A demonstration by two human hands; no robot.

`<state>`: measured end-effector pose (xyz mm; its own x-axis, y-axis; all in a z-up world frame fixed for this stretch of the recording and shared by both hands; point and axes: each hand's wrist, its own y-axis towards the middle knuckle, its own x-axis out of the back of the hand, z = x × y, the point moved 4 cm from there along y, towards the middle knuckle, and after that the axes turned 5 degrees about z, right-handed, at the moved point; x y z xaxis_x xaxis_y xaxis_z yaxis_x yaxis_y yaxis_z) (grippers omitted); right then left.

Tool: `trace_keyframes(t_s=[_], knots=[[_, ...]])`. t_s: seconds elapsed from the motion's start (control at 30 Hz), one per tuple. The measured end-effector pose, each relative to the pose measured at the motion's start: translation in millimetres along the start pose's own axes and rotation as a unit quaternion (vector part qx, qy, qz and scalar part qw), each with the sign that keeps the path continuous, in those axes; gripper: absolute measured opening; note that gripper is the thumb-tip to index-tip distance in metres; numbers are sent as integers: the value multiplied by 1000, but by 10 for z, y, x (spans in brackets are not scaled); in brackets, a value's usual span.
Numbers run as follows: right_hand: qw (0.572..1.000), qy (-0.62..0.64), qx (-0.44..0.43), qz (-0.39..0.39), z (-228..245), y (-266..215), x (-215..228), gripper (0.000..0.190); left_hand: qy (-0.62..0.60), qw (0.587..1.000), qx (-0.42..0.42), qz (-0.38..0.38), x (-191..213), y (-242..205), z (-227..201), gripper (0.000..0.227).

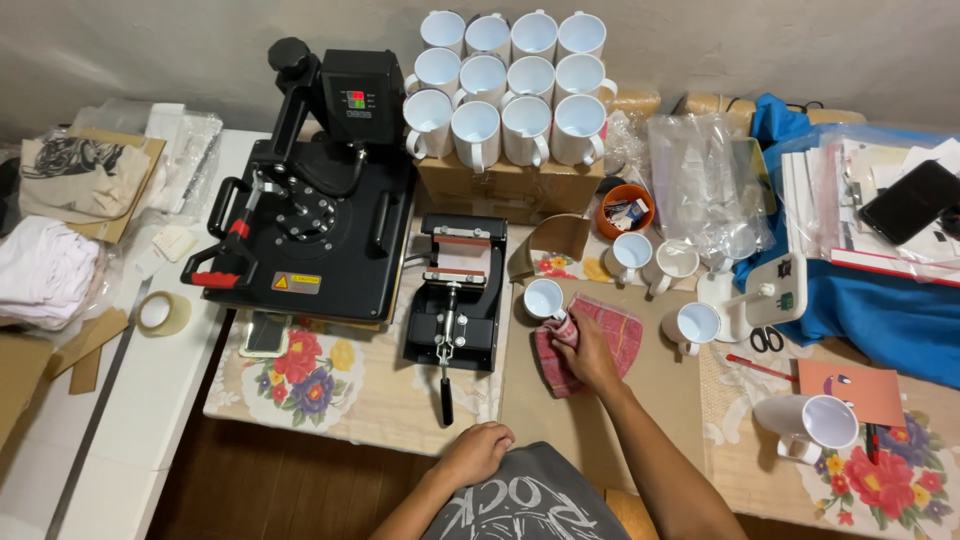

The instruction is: The person operates a mug heat press machine, using a cloth to handle a white mug. They place the mug into the press, close the handle to apply heat, and then remove it. The person also wipes the mug with a cloth and places it on a nearby table.

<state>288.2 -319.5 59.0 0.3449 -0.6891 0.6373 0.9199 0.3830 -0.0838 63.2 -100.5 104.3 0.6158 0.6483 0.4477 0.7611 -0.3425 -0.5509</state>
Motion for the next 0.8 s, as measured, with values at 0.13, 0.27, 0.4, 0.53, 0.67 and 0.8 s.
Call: trace_keyframes(t_s=[0.13,0.27,0.4,0.53,0.67,0.8], knots=[[998,-12,-55,-10,21,191,-128,87,-2,1000,-5,-25,-97,-48,175,29],[994,16,-94,-47,-33,260,-201,65,-24,998,36,-36,-106,-171,261,29],[987,45,-145,-58,-74,254,-211,38,-37,997,29,-56,-138,-201,391,27],[984,30,-158,-69,-76,197,-218,49,-53,995,73,-33,-80,-320,264,24],[992,-5,-80,-98,-72,122,-210,44,-46,996,58,-39,-154,-288,337,24],[994,-27,-39,-102,-138,136,-253,25,-41,997,52,-29,-261,-284,330,24]])
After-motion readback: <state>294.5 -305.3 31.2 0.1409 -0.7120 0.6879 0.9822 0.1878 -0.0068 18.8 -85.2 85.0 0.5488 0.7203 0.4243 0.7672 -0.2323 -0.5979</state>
